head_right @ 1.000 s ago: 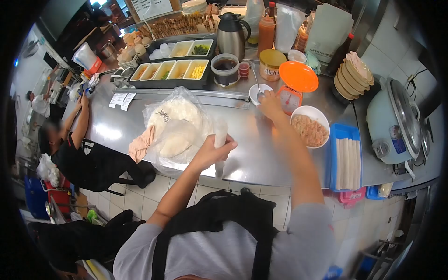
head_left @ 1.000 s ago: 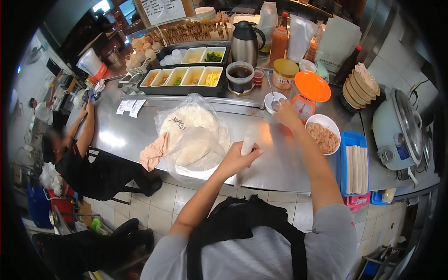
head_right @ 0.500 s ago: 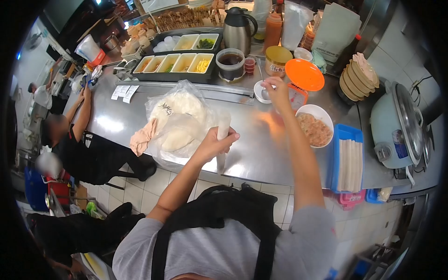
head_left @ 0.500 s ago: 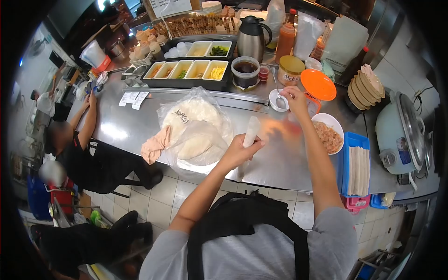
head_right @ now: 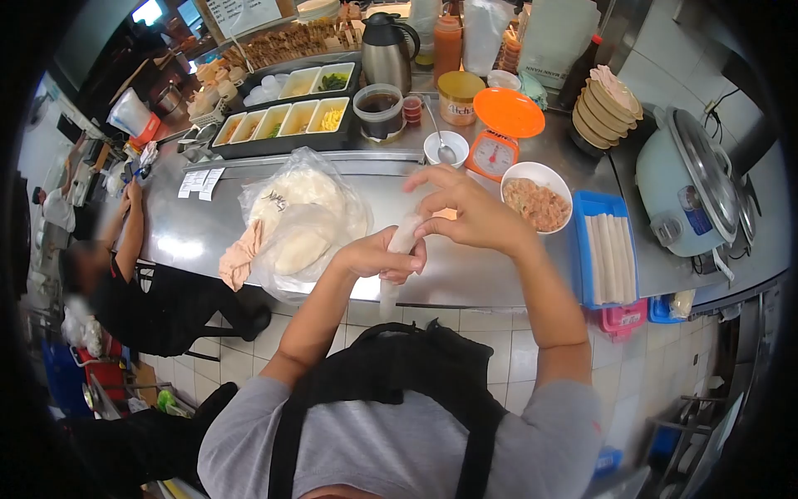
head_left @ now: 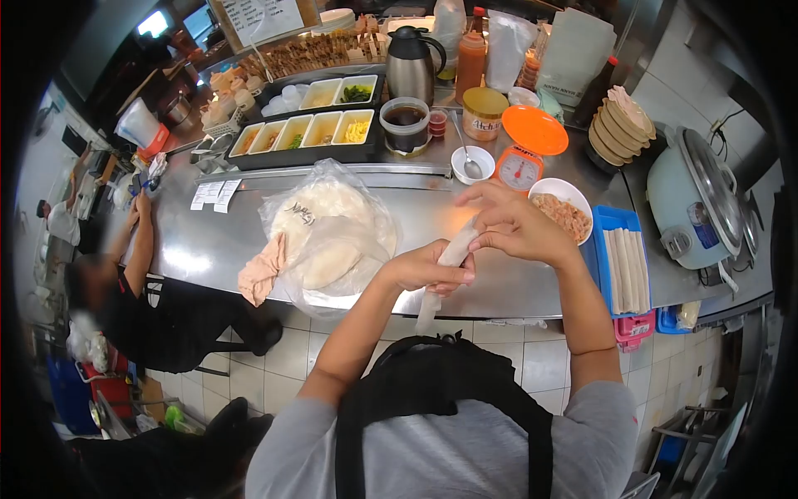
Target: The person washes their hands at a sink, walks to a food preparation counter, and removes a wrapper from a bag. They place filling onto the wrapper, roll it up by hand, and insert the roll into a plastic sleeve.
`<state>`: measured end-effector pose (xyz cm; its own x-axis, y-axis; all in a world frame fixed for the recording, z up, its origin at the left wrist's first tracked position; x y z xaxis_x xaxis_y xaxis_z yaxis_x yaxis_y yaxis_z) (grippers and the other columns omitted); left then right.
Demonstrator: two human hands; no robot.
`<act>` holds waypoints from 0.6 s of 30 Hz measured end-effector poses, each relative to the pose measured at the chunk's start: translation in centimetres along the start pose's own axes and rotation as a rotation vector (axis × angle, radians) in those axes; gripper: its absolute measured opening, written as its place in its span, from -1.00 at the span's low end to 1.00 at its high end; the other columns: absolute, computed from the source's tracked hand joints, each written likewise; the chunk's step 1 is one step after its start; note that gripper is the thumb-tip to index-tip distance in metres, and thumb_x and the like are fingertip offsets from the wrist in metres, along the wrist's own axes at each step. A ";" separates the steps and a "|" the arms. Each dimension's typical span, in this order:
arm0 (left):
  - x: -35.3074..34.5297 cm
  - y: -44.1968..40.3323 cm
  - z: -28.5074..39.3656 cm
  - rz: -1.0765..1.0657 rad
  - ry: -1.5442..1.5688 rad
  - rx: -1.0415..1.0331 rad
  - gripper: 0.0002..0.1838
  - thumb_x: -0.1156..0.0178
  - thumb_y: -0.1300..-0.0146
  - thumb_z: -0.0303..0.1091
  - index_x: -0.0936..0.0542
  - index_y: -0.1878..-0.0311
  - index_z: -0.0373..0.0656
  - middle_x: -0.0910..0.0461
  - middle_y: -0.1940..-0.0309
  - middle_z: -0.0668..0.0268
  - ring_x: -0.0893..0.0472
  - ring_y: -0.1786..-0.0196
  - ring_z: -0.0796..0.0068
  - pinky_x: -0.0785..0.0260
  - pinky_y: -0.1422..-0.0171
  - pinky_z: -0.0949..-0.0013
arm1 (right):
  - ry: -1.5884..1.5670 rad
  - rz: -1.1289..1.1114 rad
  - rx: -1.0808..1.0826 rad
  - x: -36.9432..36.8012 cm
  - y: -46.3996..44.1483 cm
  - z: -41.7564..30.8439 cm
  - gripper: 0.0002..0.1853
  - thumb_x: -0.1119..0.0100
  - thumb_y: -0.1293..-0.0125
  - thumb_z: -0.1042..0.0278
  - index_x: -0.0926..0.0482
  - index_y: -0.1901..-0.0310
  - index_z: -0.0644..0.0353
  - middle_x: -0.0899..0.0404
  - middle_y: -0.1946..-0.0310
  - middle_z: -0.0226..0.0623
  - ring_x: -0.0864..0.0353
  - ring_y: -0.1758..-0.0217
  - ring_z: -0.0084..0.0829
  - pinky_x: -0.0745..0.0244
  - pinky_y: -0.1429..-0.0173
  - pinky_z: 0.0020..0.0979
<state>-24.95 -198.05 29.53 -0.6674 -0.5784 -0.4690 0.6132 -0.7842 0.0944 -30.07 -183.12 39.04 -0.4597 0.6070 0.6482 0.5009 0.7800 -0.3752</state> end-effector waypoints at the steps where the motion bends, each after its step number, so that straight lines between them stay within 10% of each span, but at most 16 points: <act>1: -0.3 -0.1 0.1 -0.006 -0.002 0.003 -0.77 -0.27 -0.19 -0.22 -0.52 0.38 -0.19 -0.40 0.66 0.46 -0.32 0.66 0.74 -0.13 0.59 0.60 | 0.043 -0.058 -0.009 0.2 0.0 -0.5 -0.79 -0.34 -0.04 0.31 -0.56 0.52 0.28 -0.47 0.02 -0.29 -0.40 -0.07 -0.26 -0.27 -0.16 -0.25; 12: -1.9 -2.3 0.3 1.140 -1.122 -0.450 -0.79 -0.25 0.01 -0.45 -0.48 0.27 -0.22 -0.61 0.45 0.08 -0.61 0.37 0.02 -0.40 0.35 0.21 | 0.344 0.373 -0.344 -1.6 1.4 -2.5 -0.80 -0.25 -0.10 0.28 -0.59 0.40 0.26 -0.52 0.20 -0.25 -0.43 0.05 -0.19 -0.25 -0.10 -0.19; 18: -0.8 -2.8 1.0 0.888 -0.728 -0.503 -0.69 -0.34 -0.01 -0.45 -0.40 0.24 -0.26 -0.59 0.42 0.20 -0.59 0.40 0.41 -0.39 0.34 0.39 | 0.441 0.349 -0.116 -0.2 3.0 -1.4 -0.77 -0.31 -0.01 0.30 -0.55 0.34 0.22 -0.47 0.17 -0.27 -0.39 -0.01 -0.17 -0.20 -0.16 -0.18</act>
<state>-26.56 -195.67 30.55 0.0784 -0.9780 0.1931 0.9565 0.0192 -0.2912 -27.44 -181.12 38.69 0.0843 0.6851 0.7236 0.6570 0.5078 -0.5573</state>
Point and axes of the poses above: each hand's wrist, its own y-axis away from the middle knuckle, its own x-axis out of the back of the hand, z = x × y, the point moved 3 cm from there along -y, towards the middle knuckle
